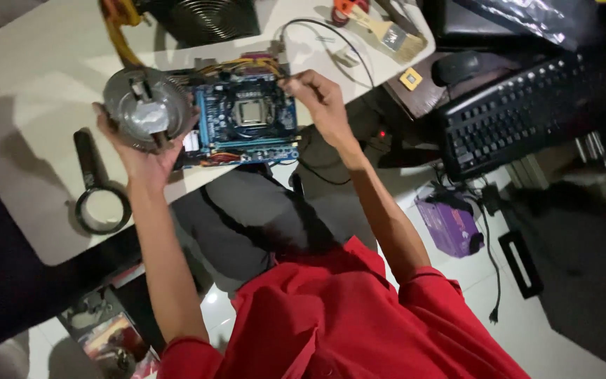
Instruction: Inspecting a CPU and motherboard socket using a magnifying glass on a repair bench.
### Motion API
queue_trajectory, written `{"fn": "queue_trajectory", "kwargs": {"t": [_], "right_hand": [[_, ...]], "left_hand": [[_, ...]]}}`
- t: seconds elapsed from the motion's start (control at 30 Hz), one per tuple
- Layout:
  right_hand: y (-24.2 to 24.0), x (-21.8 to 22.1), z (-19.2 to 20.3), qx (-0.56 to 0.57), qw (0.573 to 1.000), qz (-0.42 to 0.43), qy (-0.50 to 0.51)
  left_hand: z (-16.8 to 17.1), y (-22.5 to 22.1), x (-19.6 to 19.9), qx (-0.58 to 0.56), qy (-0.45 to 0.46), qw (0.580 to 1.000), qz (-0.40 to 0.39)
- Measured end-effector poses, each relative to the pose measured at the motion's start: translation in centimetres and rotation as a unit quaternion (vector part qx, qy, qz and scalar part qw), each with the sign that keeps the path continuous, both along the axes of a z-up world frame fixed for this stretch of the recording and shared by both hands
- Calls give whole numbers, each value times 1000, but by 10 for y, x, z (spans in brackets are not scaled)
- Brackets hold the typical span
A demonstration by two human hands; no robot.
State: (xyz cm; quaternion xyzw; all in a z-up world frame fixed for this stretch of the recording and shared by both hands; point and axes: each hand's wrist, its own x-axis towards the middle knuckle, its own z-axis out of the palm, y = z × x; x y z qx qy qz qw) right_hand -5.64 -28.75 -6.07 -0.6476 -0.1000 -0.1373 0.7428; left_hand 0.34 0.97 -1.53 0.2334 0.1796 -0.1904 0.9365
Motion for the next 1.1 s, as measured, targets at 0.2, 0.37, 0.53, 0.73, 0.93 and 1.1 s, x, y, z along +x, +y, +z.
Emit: {"fn": "queue_trajectory", "kwargs": {"t": [0.2,0.37,0.53,0.73,0.93,1.1], "right_hand": [[-1,0,0,-52,997,-29,39],[1,-1,5,-42,997,-19,54],[0,0,-4,-2,998,-2,60],[3,-1,4,6,999,11,50],[0,0,-6,15,999,18,48],[2,0,-1,17,999,25,37]], "left_hand": [[-9,8,0,13,-39,999,-28],[0,5,0,37,-36,998,-31],[6,6,-3,71,-26,997,-22],[4,8,-1,55,-37,997,-40],[6,8,-1,58,-9,997,-40],[-8,11,4,42,-79,994,-64]]}}
